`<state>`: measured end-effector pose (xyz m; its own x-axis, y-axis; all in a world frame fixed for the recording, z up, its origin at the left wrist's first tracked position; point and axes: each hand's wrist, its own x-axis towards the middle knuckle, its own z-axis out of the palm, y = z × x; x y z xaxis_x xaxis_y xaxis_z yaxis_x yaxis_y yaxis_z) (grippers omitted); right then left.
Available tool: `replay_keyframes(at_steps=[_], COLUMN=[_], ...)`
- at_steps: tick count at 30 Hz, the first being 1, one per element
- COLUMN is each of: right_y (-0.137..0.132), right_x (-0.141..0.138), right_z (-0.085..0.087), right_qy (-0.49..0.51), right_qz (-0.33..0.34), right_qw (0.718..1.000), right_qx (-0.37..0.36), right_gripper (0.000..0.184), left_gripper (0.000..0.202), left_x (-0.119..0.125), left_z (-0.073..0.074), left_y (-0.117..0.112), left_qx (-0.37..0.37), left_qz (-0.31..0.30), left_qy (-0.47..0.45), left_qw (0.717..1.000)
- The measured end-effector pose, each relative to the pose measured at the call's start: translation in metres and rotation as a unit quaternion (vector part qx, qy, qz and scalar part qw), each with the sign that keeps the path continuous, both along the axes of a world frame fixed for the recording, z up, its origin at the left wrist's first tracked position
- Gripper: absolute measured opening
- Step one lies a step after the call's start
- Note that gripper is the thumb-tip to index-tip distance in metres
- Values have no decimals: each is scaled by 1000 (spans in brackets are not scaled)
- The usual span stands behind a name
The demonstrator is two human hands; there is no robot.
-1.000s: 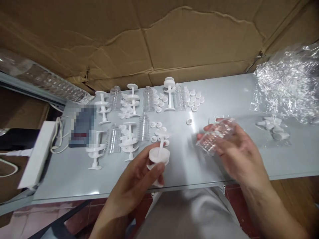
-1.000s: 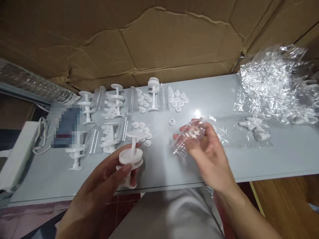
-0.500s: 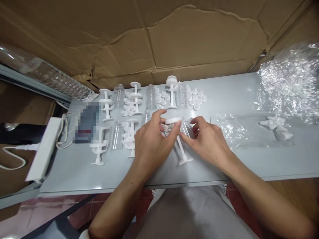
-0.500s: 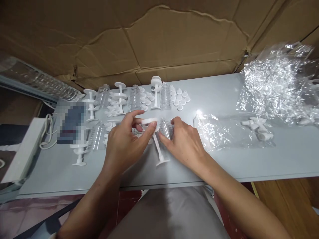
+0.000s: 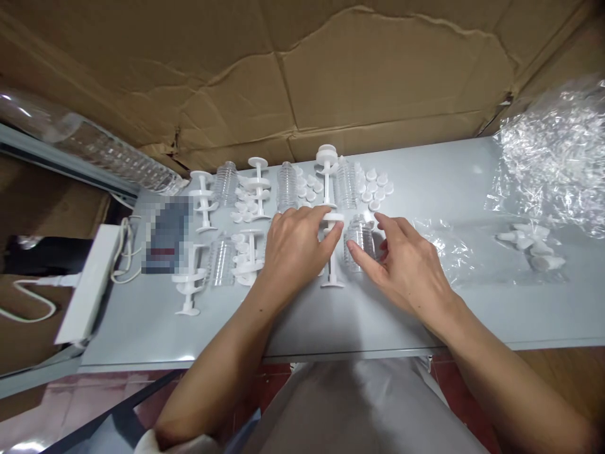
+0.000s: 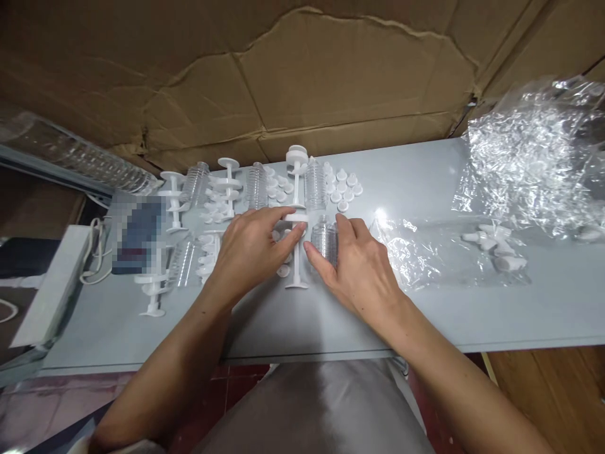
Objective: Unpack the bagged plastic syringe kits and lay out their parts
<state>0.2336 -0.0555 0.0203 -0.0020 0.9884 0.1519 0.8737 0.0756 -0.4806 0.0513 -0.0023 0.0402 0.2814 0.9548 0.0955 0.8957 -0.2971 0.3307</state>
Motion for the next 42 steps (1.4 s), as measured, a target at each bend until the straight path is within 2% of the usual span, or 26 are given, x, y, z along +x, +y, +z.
replay_keyframes(at_steps=[4,9,15,20,28,32,37,42], right_y=[2,5,7,10,14,19,21,21], right_x=[0,-2,-3,-5,-2,-3,-3,-1], right_z=[-1,-1,1,2,3,5,3,6], right_qy=[-9,-12,6,10,46,56,76,100], right_qz=[31,31,24,24,22,46,51,52], right_qw=[999,999,998,997,996,994,992,988], right_qx=[-23,-39,-54,-68,-67,-87,-87,-107], right_gripper=[54,56,58,51,43,36,37,42], left_gripper=[34,33,36,36,31,27,24,26], left_x=[0,1,-2,-3,-19,-23,-21,-26], left_z=[-6,-10,-8,-7,8,1,-10,-1], left_y=[-1,-1,0,0,2,7,11,11], left_qx=[16,31,17,13,-56,-51,-35,-57], left_qz=[-3,22,40,43,25,0,-18,23], left_qy=[7,-2,-19,-46,-121,-124,-133,-189], left_qw=[1000,999,999,998,991,991,990,980])
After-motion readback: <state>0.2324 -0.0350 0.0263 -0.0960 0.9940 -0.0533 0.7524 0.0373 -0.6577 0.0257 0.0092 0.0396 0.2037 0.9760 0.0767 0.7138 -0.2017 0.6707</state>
